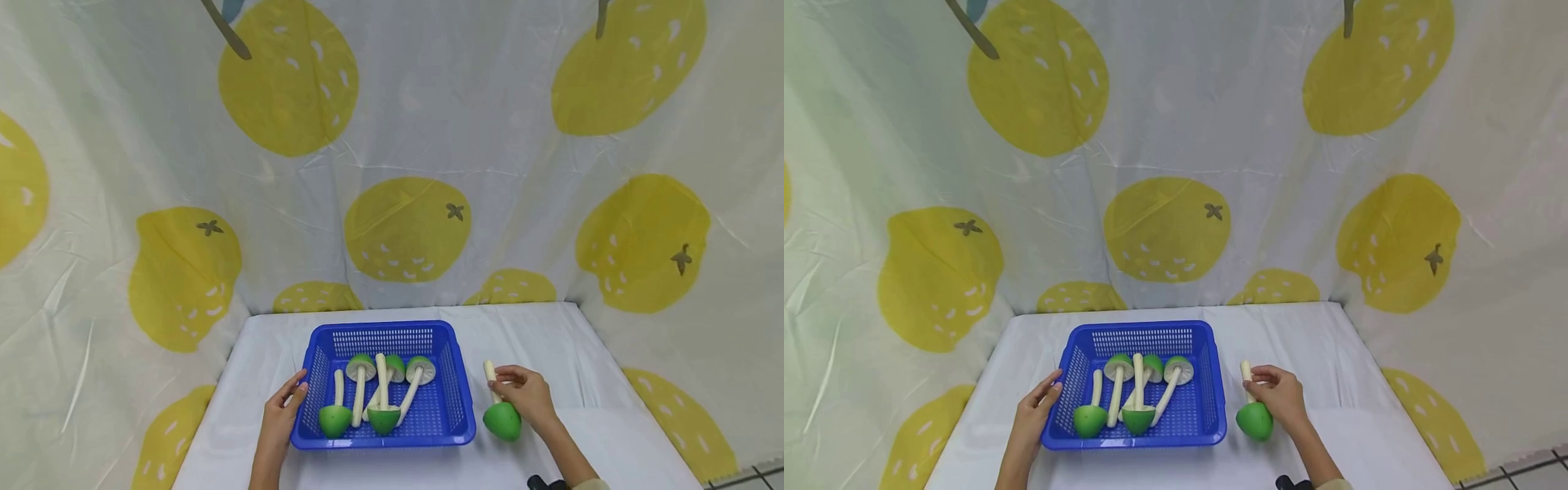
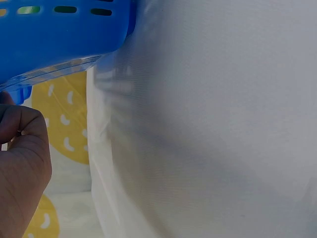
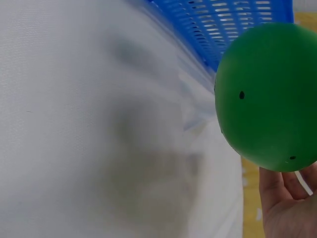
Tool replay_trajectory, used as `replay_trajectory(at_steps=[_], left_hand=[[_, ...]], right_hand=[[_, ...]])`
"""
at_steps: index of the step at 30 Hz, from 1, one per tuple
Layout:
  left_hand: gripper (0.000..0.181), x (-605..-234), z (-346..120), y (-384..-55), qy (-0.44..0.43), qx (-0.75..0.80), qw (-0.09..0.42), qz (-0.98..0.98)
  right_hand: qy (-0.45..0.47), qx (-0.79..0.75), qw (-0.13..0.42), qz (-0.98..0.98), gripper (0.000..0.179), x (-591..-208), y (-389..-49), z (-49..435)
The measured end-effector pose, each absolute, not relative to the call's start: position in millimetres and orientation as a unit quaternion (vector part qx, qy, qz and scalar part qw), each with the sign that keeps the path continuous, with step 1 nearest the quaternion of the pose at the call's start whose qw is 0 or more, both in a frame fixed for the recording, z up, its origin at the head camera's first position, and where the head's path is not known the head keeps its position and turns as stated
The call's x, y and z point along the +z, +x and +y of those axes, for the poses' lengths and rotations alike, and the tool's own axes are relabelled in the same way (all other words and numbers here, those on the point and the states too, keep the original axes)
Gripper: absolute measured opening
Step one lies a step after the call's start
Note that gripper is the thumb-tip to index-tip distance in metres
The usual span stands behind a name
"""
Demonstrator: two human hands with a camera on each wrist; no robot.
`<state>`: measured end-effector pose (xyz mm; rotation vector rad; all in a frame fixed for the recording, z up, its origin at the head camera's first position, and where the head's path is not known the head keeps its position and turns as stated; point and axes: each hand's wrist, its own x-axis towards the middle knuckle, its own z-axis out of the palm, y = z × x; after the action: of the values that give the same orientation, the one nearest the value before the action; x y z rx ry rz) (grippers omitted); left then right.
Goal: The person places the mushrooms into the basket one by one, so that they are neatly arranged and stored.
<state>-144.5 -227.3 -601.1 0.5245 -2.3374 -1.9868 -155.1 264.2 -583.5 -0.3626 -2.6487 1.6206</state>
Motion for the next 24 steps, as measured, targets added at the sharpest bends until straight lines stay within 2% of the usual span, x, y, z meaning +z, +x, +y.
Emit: replay_trajectory(at_steps=[7,24], left_hand=[[0.05,-601.6,-229.2,-146.8,0.172,-0.639,0.003,-0.75],[0.052,-601.1,-227.2,-143.6,0.169,-0.635,0.014,-0.754]], right_hand=[[-0.123,0.542,0.005,-0.831,0.045,-574.2,-156.7,263.6],[-0.121,0.553,0.02,-0.824,0.047,-561.5,-166.0,251.1]])
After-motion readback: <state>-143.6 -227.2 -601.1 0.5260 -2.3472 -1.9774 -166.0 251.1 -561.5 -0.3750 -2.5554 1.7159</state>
